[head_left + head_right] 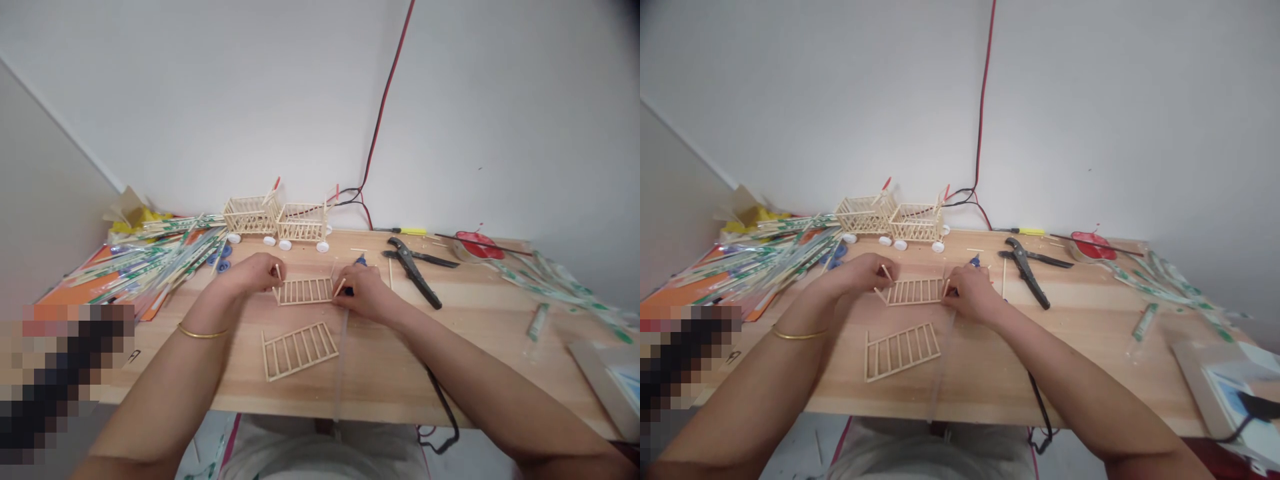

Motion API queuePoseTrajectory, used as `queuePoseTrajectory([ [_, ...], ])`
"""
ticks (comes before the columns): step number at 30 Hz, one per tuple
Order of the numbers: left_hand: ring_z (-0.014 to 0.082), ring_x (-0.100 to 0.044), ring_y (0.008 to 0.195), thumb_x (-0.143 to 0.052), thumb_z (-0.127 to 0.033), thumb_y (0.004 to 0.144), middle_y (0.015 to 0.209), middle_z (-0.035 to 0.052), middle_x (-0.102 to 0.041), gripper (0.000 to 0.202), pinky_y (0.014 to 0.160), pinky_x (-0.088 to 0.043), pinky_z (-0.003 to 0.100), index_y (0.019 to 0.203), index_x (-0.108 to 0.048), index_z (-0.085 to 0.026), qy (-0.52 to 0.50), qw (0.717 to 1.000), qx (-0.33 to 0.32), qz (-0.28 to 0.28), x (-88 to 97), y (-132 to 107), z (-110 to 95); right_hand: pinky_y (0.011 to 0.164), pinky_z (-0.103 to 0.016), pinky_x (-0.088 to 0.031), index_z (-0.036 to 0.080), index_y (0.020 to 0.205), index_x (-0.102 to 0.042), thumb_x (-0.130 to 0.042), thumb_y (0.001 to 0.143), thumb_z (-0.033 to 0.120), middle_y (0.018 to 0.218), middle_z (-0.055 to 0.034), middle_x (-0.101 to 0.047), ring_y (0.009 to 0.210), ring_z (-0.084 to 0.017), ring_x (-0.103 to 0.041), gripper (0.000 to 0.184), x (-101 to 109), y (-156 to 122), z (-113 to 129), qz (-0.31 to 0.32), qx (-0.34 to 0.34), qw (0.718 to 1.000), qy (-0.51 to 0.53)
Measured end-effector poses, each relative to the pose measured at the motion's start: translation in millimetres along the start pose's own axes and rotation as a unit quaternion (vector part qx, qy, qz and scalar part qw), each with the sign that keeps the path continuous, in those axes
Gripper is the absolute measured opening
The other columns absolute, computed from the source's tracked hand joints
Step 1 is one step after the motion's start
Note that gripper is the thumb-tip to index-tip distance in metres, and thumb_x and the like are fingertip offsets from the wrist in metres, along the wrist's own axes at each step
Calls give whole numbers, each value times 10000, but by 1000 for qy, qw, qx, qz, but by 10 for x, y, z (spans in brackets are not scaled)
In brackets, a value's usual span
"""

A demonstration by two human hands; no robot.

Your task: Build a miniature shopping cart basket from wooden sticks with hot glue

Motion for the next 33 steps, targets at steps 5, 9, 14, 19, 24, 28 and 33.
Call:
queuePoseTrajectory([
  [5,124,-505,526,-518,-194,618,580,-3,-558,100,488,-350,212,673,-591,-153,-10,1000,6,0,-15,9,0,799,-333,-325,210,735,-728,-683,743,275,845,-49,-683,884,-222,-571,79,-33,16,-5,18,-7,1000,-20],
  [9,120,-497,524,-517,-190,609,591,-3,-558,104,501,-357,218,675,-587,-150,-10,1000,3,1,-16,8,-10,825,-349,-320,211,730,-726,-676,746,278,847,-45,-683,894,-225,-573,85,-33,28,10,14,-5,1000,-22],
  [14,118,-498,538,-529,-213,614,602,-3,-555,113,515,-361,216,686,-585,-146,-17,1000,5,7,-21,-3,-5,827,-356,-334,221,862,-706,-708,705,305,935,-52,-673,941,-245,-566,177,113,-88,38,38,-5,999,-25],
  [19,115,-492,536,-552,-224,606,598,-7,-554,138,508,-357,210,712,-593,-146,-33,999,-2,17,-32,-20,-10,798,-354,-359,204,1115,-575,-715,681,371,1007,-64,-648,937,-249,-565,486,467,-283,-14,-28,-32,999,-33],
  [24,110,-491,521,-540,-226,609,591,-9,-550,136,503,-359,209,707,-593,-148,-44,999,-5,12,-30,-23,-25,721,-322,-382,188,978,-594,-694,702,324,931,-63,-663,869,-237,-593,324,497,-323,-57,-27,-53,997,-51],
  [28,115,-507,532,-551,-227,610,598,-11,-547,167,506,-377,211,744,-605,-144,-57,998,5,4,-41,6,-6,570,-278,-349,199,683,-551,-605,803,343,651,-18,-620,613,-169,-555,195,675,-454,97,-80,-90,991,-65],
  [33,127,-536,590,-575,-196,599,691,9,-593,212,525,-410,215,804,-597,-145,-52,998,17,7,20,-60,41,754,-293,-435,198,922,-616,-595,842,356,935,-63,-656,890,-192,-590,178,430,-570,821,4,129,991,40],
])
Point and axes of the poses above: each hand's wrist, its own y-axis towards the middle knuckle, its own x-axis out of the back of the hand, z = x × y, the point moved 8 cm from there along y, towards the middle knuckle
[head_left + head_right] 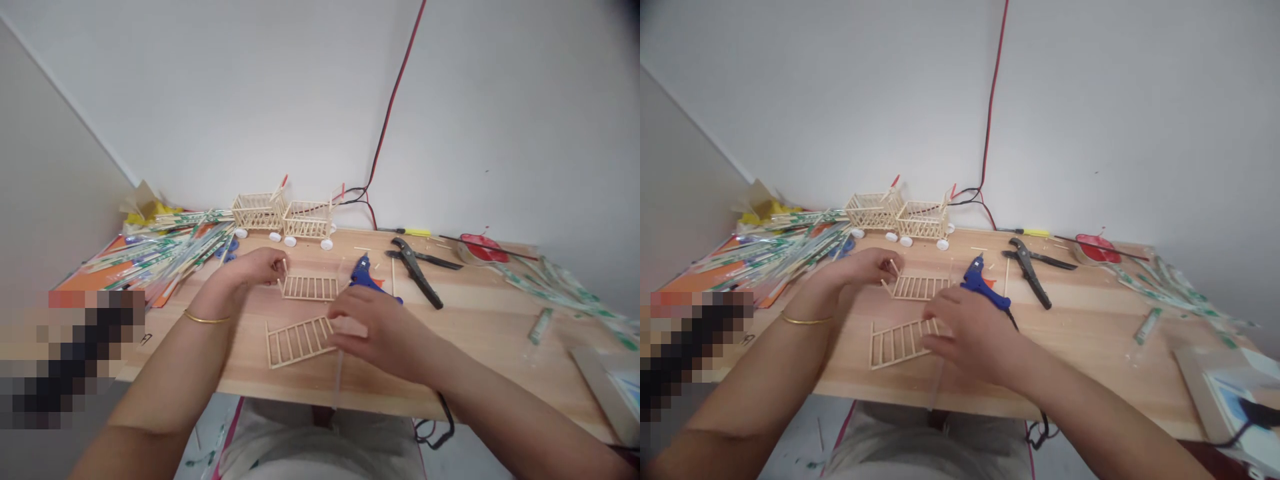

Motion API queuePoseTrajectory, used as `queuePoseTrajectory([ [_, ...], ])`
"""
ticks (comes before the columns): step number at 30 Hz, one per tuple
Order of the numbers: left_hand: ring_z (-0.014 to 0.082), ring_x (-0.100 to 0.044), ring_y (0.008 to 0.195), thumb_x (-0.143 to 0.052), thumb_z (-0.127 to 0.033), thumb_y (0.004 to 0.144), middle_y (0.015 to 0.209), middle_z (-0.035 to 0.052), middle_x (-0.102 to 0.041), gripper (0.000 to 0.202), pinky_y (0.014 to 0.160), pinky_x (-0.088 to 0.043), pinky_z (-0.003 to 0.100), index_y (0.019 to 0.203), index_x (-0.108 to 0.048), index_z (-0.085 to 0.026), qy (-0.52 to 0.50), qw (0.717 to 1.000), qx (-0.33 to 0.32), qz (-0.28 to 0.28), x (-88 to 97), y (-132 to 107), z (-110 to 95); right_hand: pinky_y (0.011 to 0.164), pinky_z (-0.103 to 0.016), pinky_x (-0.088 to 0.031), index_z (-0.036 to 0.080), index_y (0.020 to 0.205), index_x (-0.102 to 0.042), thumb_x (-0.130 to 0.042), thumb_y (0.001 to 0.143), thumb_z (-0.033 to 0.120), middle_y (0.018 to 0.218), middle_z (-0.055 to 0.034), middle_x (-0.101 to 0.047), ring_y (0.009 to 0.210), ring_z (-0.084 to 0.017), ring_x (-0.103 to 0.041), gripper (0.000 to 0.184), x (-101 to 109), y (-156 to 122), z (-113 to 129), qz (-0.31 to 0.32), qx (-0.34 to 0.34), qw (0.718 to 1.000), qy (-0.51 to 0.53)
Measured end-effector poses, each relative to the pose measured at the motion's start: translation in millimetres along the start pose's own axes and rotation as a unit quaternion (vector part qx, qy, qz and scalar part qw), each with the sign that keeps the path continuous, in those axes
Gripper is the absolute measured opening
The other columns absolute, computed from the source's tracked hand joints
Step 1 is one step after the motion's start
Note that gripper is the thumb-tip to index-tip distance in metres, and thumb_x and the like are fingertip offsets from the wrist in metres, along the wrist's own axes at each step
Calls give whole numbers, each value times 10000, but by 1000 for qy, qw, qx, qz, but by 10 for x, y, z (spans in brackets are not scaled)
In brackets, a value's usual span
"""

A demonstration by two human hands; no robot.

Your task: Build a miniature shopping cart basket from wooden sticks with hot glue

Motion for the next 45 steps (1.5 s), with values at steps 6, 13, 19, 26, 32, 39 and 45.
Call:
queuePoseTrajectory([
  [6,109,-548,676,-649,-230,656,731,3,-617,154,638,-430,205,780,-628,-142,-64,994,-56,69,160,-289,-139,904,-397,-404,152,1122,-559,-685,770,381,1121,-125,-607,1074,-267,-516,438,-592,194,155,108,78,991,-28],
  [13,144,-609,798,-732,-247,610,902,42,-703,387,744,-459,234,988,-701,-170,-81,991,-40,94,134,-307,-117,753,-352,-446,163,1087,-573,-673,741,352,995,-107,-616,891,-244,-572,406,-646,210,174,128,50,989,-45],
  [19,134,-593,676,-690,-245,622,784,30,-703,342,622,-443,217,951,-721,-157,-103,990,-17,90,93,-314,-161,802,-381,-448,197,1176,-551,-629,759,368,1082,-122,-604,945,-255,-579,457,11,209,113,-22,7,997,-70],
  [26,119,-564,614,-666,-249,630,660,4,-657,205,551,-405,191,806,-723,-159,-99,991,-29,89,112,-319,-199,879,-432,-379,168,1087,-615,-638,748,421,1005,-109,-650,948,-274,-582,423,139,542,-137,-44,-34,988,-141],
  [32,112,-555,601,-644,-252,653,619,-1,-633,162,545,-396,182,757,-719,-154,-73,993,-42,81,149,-340,-232,903,-420,-339,184,1106,-609,-638,758,424,1042,-105,-650,980,-269,-576,424,31,629,-204,-26,-22,991,-130],
  [39,117,-555,613,-656,-248,657,632,2,-636,181,569,-419,196,794,-726,-153,-99,991,-31,83,147,-347,-225,920,-426,-324,204,1129,-601,-633,766,440,1068,-101,-647,997,-266,-576,434,7,659,-272,-15,-10,993,-116],
  [45,125,-569,643,-682,-244,643,673,7,-661,217,595,-422,209,835,-730,-156,-112,990,-29,79,152,-343,-222,924,-426,-320,204,1122,-610,-633,762,426,1068,-101,-650,987,-268,-585,423,-15,665,-303,-9,-6,994,-104],
])
Point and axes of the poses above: each hand's wrist, its own y-axis towards the middle knuckle, its own x-axis out of the back of the hand, z = x × y, the point moved 8 cm from there along y, towards the middle knuckle
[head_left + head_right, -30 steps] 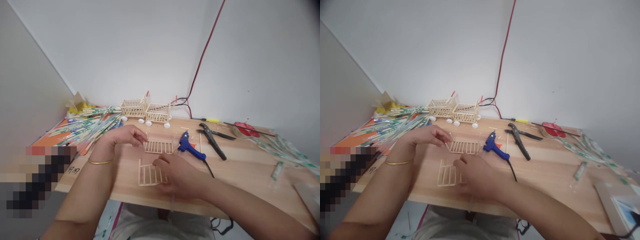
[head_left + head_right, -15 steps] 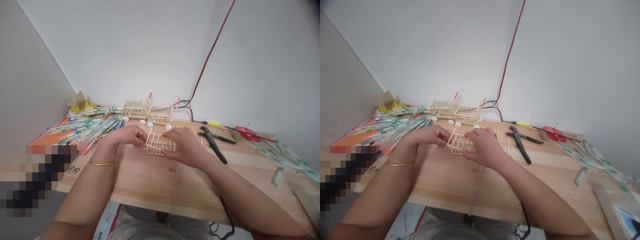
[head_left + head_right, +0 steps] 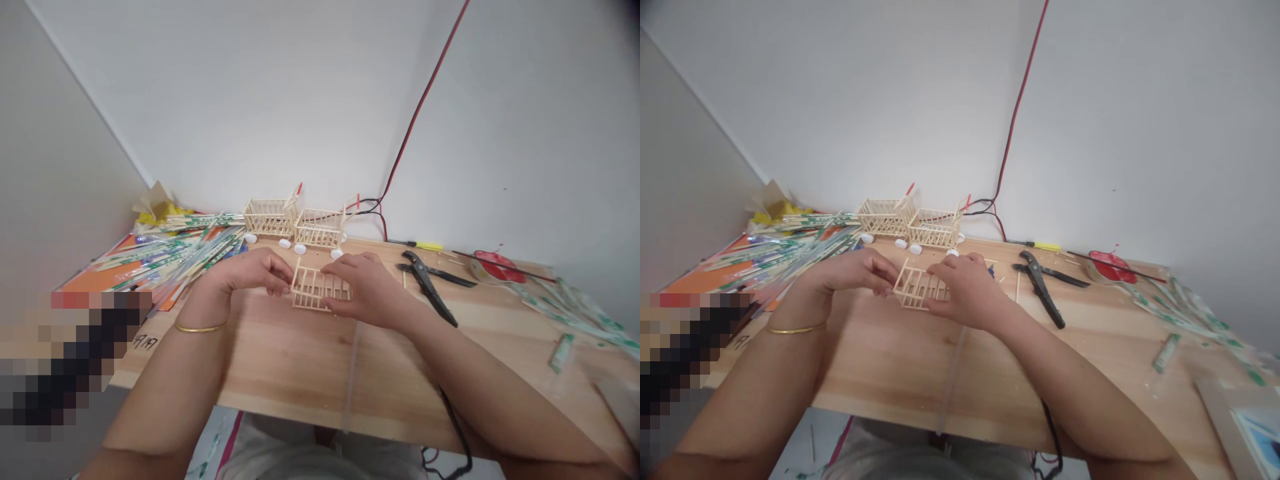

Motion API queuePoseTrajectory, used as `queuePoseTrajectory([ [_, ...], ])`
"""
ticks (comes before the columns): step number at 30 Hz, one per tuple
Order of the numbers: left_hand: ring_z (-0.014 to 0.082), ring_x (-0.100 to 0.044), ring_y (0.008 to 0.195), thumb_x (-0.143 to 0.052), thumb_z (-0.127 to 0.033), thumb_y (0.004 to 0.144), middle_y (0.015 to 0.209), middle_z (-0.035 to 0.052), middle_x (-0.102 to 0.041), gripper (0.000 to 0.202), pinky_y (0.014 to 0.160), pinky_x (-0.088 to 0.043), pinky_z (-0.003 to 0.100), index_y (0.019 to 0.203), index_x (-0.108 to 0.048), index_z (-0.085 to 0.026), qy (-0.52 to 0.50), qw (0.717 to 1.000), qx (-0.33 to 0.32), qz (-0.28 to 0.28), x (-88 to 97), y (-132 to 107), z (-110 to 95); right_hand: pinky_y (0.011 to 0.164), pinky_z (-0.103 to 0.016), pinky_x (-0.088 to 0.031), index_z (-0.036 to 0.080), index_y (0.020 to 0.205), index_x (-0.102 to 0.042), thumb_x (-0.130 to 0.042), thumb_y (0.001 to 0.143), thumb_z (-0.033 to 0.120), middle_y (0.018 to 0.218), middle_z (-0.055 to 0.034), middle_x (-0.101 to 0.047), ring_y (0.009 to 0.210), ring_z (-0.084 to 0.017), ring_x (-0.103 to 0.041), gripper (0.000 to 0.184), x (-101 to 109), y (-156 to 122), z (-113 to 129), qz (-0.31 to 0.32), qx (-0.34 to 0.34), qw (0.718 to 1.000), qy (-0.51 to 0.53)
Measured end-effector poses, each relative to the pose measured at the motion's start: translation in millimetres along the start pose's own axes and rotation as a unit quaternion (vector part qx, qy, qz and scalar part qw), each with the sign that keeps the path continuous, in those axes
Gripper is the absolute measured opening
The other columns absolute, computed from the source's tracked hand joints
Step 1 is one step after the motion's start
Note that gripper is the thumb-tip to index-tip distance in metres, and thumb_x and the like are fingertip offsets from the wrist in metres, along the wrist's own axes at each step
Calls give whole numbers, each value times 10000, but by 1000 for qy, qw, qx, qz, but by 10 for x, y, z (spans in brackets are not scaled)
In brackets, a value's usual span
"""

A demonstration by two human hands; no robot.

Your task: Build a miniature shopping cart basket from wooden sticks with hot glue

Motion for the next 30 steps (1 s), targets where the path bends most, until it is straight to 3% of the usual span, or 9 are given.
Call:
queuePoseTrajectory([
  [21,120,-599,641,-684,-355,739,716,42,-687,287,604,-472,208,926,-728,-142,-3,998,-51,43,-42,21,-14,914,-412,-349,187,1117,-613,-658,755,373,1073,-99,-636,948,-235,-602,409,40,17,-48,-16,11,999,35],
  [25,128,-621,637,-639,-427,775,681,54,-684,316,604,-489,214,812,-721,-124,-12,998,-49,34,-41,16,-22,898,-401,-359,187,1100,-610,-657,763,361,1080,-98,-627,979,-233,-591,383,50,7,-39,-26,18,998,45],
  [30,125,-621,566,-638,-463,770,602,51,-671,359,546,-493,213,686,-682,-117,-63,998,3,5,-55,43,20,903,-405,-368,183,1137,-589,-655,771,360,1083,-101,-625,1019,-235,-577,412,43,2,-41,-43,28,997,56],
])
Point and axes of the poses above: each hand's wrist, its own y-axis towards the middle knuckle, its own x-axis out of the back of the hand, z = x × y, the point moved 8 cm from there along y, towards the middle knuckle
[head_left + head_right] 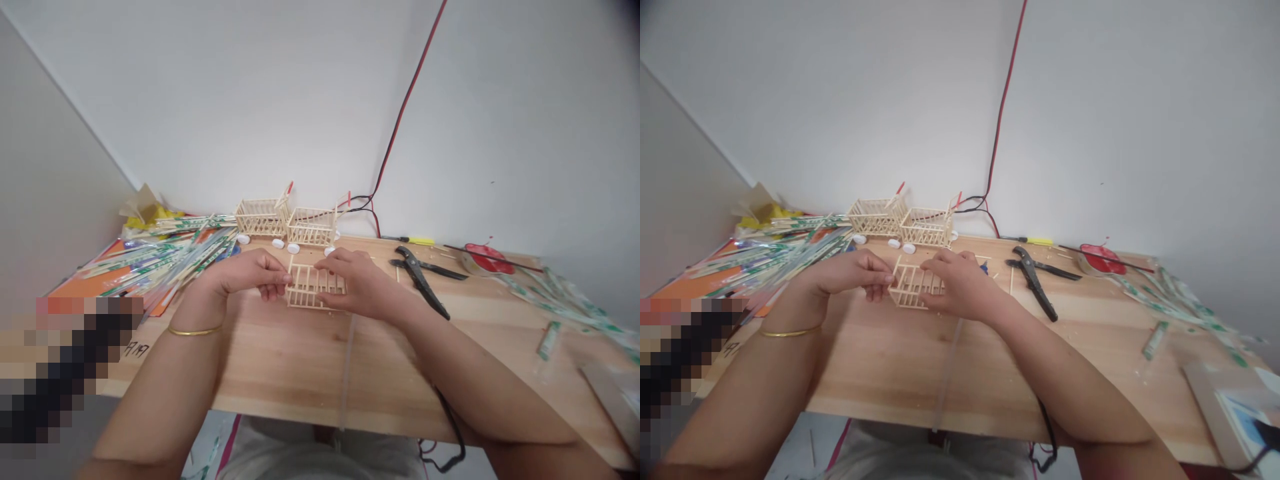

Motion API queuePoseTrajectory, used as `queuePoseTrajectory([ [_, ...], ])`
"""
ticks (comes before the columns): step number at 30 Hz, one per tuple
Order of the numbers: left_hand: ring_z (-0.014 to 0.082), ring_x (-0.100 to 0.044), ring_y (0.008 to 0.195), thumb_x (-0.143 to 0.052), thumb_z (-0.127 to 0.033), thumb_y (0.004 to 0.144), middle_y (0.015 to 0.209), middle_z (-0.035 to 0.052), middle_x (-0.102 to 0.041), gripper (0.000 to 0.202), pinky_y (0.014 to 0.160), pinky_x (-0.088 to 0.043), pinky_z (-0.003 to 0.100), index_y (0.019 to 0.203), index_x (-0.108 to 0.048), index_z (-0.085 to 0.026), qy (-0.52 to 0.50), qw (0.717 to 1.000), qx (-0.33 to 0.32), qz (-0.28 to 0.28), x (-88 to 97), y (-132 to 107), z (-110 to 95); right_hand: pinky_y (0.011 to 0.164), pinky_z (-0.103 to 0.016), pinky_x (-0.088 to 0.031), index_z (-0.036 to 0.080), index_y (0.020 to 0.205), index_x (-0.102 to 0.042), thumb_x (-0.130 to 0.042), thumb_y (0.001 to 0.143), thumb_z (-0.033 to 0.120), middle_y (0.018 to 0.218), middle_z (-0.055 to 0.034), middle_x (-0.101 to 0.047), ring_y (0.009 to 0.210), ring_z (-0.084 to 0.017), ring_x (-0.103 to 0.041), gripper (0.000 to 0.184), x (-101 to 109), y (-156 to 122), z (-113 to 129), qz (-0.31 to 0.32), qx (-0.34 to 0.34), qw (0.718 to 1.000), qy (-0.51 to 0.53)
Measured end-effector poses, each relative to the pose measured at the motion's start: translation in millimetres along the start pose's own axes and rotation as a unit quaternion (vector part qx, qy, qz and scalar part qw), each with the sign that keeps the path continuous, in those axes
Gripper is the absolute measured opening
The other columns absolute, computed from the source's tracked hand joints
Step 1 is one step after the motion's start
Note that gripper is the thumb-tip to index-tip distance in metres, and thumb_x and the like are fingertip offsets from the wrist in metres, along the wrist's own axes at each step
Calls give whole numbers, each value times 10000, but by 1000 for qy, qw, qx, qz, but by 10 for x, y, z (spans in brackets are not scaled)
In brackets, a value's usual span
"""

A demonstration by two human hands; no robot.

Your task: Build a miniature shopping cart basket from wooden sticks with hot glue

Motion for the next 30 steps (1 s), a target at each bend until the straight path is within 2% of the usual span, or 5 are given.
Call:
queuePoseTrajectory([
  [6,108,-602,506,-696,-402,733,549,32,-653,298,487,-477,194,659,-660,-116,-62,997,32,-16,-15,35,50,853,-382,-423,175,1137,-590,-668,767,364,1062,-99,-626,995,-231,-578,423,6,-2,-19,3,12,999,30],
  [12,103,-602,499,-715,-378,717,551,32,-655,280,488,-482,189,651,-649,-114,-80,996,38,-20,0,29,67,866,-373,-457,181,1231,-537,-761,660,334,1121,-104,-602,1010,-231,-569,632,36,-38,-120,22,-18,996,83],
  [17,110,-608,509,-731,-379,693,562,32,-660,274,491,-487,196,651,-647,-121,-91,995,42,-26,7,24,72,900,-379,-463,237,1331,-448,-767,649,297,1205,-88,-578,1062,-227,-565,755,62,-101,-215,31,-43,989,141],
  [23,110,-608,517,-725,-387,698,571,34,-663,275,498,-484,197,654,-649,-127,-89,995,43,-26,9,33,77,968,-394,-439,254,1347,-432,-760,652,316,1241,-84,-565,1135,-232,-546,771,59,-158,-315,24,-49,986,159],
  [30,115,-600,511,-712,-387,707,550,31,-649,277,502,-481,208,656,-650,-122,-81,996,38,-22,19,31,69,1024,-430,-391,271,1358,-414,-751,660,373,1349,-88,-477,1245,-255,-452,782,116,-252,-415,12,-65,988,140],
])
Point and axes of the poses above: each hand's wrist, its own y-axis towards the middle knuckle, its own x-axis out of the back of the hand, z = x × y, the point moved 8 cm from there along y, towards the middle knuckle
